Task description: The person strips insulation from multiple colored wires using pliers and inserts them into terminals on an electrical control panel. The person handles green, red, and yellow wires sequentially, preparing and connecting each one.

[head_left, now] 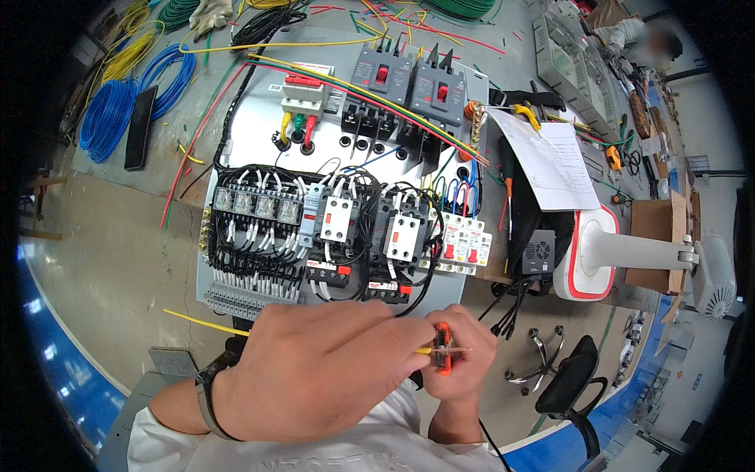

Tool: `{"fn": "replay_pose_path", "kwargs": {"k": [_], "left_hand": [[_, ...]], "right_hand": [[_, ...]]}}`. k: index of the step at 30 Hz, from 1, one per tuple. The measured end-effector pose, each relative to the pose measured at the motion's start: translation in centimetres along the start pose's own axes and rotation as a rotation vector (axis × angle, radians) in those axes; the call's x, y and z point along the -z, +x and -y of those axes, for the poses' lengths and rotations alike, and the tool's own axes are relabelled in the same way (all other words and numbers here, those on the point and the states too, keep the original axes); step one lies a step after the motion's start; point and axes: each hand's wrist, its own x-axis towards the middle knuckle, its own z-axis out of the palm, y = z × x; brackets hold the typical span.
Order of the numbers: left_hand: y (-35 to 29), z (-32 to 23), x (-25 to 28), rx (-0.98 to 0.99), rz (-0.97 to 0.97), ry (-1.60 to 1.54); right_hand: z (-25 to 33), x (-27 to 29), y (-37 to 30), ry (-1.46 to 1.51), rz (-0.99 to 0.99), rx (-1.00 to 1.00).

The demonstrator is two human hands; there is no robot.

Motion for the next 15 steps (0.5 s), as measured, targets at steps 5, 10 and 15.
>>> {"fn": "replay_pose_path", "kwargs": {"k": [5, 10, 15], "left_hand": [[-0.3, 0.0, 0.1, -0.064, 0.033, 0.024], [-0.7, 0.0, 0.7, -0.100, 0.077, 0.045], [-1.7, -0.8, 1.3, -0.128, 0.103, 0.081]], "right_hand": [[0.2, -0.2, -0.4, 0.048, 0.022, 0.008], [0.7, -0.5, -1.2, 0.108, 0.090, -0.034], [0.8, -0.8, -2.0, 0.216, 0.171, 0.022]]}}
